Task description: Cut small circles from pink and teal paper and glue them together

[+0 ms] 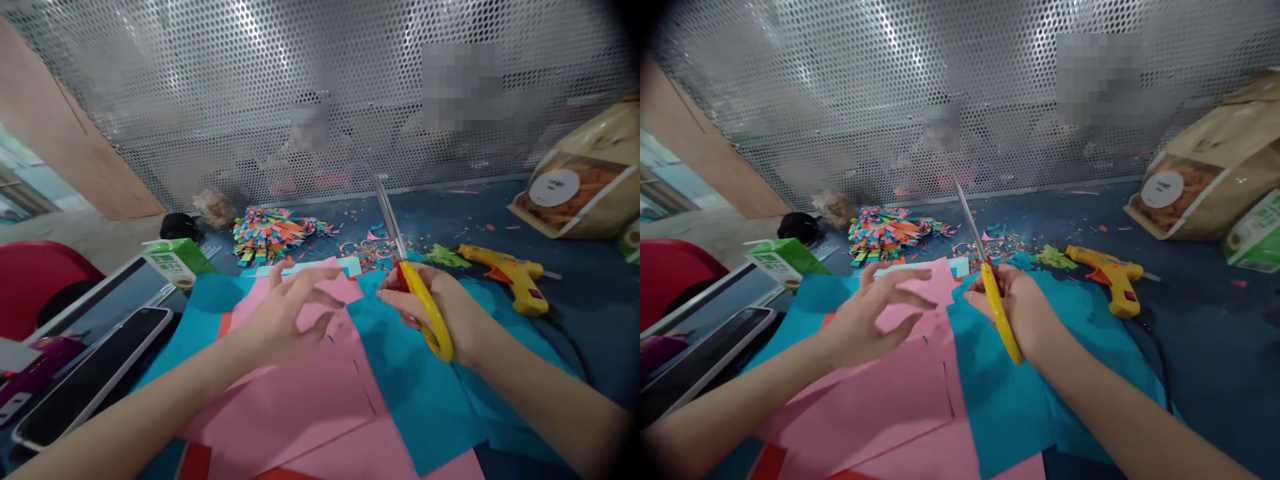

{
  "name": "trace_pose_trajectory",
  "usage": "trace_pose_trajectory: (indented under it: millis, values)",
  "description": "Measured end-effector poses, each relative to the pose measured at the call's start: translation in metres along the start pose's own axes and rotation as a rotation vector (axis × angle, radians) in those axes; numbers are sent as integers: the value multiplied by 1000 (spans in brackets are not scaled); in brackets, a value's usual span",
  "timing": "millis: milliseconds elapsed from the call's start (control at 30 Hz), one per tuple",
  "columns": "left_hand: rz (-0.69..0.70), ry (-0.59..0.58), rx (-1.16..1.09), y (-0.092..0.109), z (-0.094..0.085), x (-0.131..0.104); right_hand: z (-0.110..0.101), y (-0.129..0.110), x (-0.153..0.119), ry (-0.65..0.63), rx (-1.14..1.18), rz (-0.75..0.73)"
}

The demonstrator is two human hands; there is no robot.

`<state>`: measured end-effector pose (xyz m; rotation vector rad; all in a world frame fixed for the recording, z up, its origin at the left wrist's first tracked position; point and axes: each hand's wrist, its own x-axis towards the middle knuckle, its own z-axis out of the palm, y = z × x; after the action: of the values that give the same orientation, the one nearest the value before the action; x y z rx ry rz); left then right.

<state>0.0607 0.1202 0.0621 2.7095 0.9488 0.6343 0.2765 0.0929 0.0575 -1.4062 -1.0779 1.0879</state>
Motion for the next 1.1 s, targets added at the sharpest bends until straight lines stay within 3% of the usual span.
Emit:
trace_pose_trajectory:
  millis: [100, 167, 300, 400, 500, 633, 700, 767, 833, 1000, 1100]
  values:
    - [204, -14, 77, 1, 0, -31, 2, 0, -4, -40, -5, 19]
    - [247, -43, 126, -1, 4, -41, 5, 1, -5, -61, -18, 19]
    - [196, -135, 89, -7, 12, -44, 9, 6, -3, -76, -68, -9]
    - [136, -107, -7, -7, 14, -45, 11, 6, -2, -86, -127, -56]
    - [54, -39, -237, 0, 14, -51, 16, 3, -6, -110, -180, -84]
    - [53, -146, -575, 9, 10, -52, 24, 1, -9, -143, -214, -76]
    - [-51, -76, -569, 8, 8, -47, 26, 2, -8, -151, -224, -69]
    - [-246, 31, -517, 4, 7, -39, 27, 4, -4, -159, -227, -57]
    - [-387, 59, -465, -2, 10, -31, 26, 7, -2, -166, -224, -46]
    - [-467, 134, -447, -12, 30, -20, 25, 12, -1, -192, -233, -39]
    - [-499, 111, -505, -11, 38, -15, 26, 13, -3, -189, -239, -46]
